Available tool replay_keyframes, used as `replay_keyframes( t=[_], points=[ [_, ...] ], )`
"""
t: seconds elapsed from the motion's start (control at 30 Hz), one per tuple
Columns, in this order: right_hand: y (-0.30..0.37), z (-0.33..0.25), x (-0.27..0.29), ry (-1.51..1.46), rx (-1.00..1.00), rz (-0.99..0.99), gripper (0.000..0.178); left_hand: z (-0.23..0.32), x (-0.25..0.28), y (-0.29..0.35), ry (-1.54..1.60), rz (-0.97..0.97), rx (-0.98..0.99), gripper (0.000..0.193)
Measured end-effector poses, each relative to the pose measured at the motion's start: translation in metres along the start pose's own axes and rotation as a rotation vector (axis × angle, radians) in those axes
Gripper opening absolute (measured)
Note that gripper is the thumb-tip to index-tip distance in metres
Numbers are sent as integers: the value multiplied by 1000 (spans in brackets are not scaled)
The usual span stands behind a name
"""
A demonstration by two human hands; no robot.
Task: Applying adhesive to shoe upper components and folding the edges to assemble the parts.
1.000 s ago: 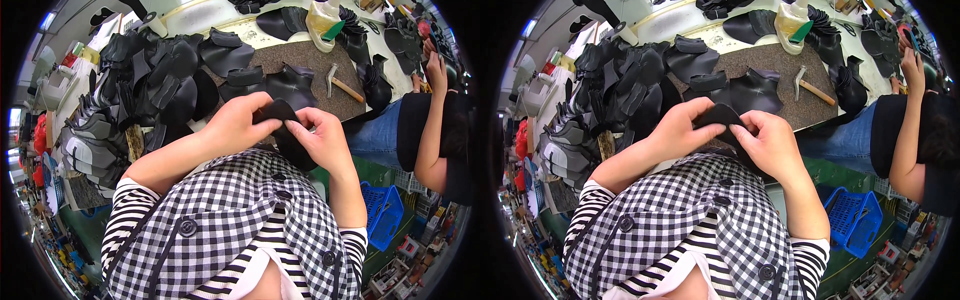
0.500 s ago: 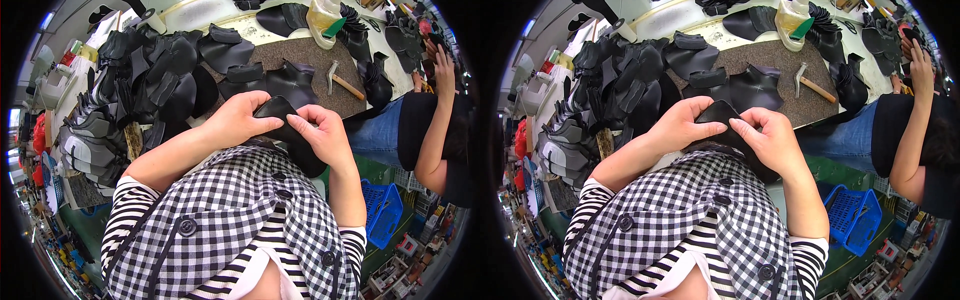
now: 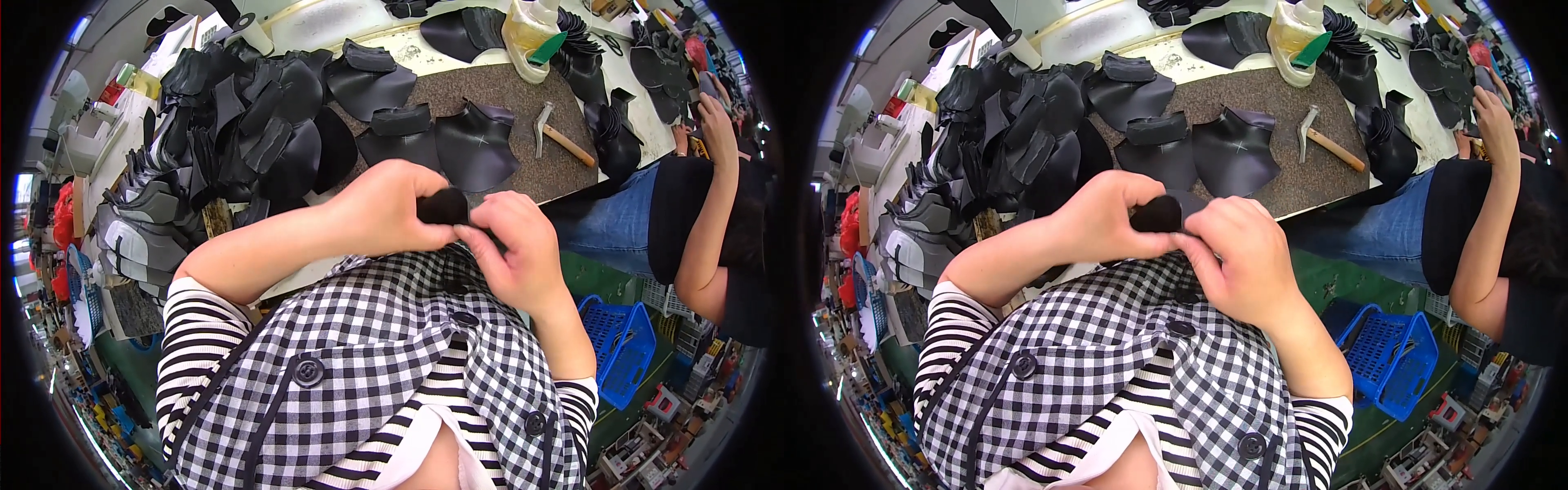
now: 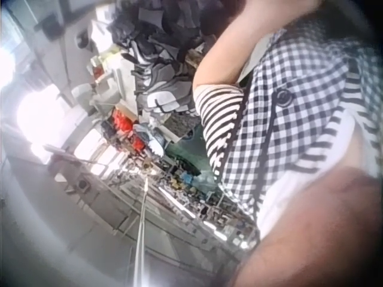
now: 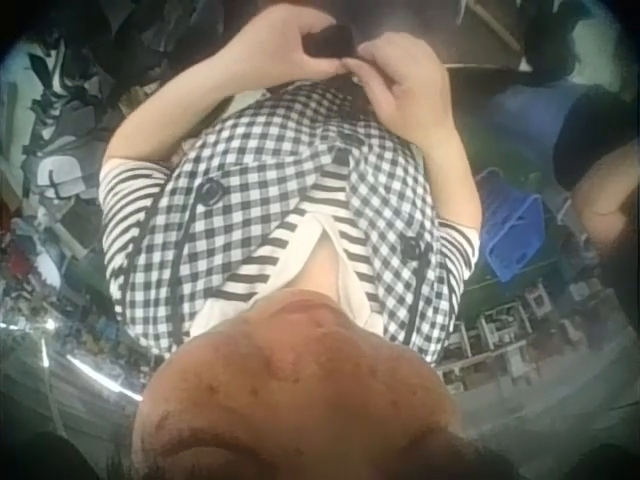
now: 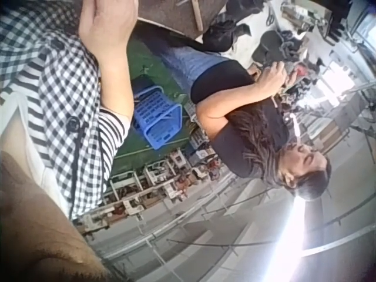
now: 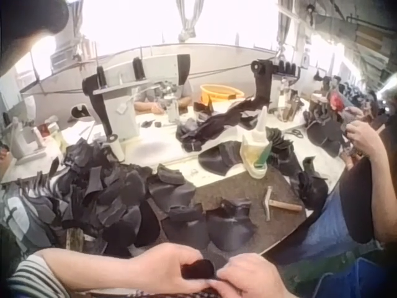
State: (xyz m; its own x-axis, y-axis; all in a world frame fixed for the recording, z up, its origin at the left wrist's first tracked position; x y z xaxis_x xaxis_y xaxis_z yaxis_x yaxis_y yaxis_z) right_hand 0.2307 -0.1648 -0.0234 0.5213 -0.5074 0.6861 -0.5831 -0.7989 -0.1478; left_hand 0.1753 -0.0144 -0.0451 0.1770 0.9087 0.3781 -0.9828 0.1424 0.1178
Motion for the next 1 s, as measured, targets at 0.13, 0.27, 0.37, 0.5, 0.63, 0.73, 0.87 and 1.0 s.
replay_keyframes(
  t=[0.13, 0.27, 0.37, 0.5, 0.63, 0.73, 0.87, 1.0],
  points=[
    [18, -11, 0, 37, 292, 155, 20, 10, -3, 22, -399, 175, -511, 25],
    [26, -7, 3, 52, 325, 230, 23, 6, 1, 33, -500, 250, -670, 30],
    [29, -2, 10, 122, 447, 328, 25, 15, 2, 44, -790, 429, -925, 16],
    [32, 1, 12, 181, 506, 382, 30, 16, -4, 40, -821, 591, -1005, 14],
    [22, -8, 7, 182, 498, 293, 28, 17, -9, 36, -798, 551, -1010, 11],
    [25, -16, 1, 227, 489, 226, 27, 27, -15, 40, -771, 568, -1082, 6],
    [30, -26, 3, 272, 436, 272, 27, 34, -11, 41, -759, 522, -1075, 4],
    [30, -34, 3, 332, 408, 292, 28, 38, -9, 41, -730, 522, -981, 6]
  ],
)
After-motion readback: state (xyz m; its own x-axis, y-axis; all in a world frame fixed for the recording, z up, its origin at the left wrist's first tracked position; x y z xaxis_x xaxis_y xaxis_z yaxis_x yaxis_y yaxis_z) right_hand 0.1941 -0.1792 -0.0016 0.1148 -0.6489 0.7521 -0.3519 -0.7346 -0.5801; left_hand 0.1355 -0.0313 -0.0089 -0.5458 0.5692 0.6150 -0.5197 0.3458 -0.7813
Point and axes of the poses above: each hand's wrist, its own y-axis away from the middle knuckle, its own x-axis out of the back of the hand, z = x × y, the point moved 5 cm from there along -y, towards the middle knuckle, and after that the axes turned 6 degrees about -x, right-handed, at the moved point
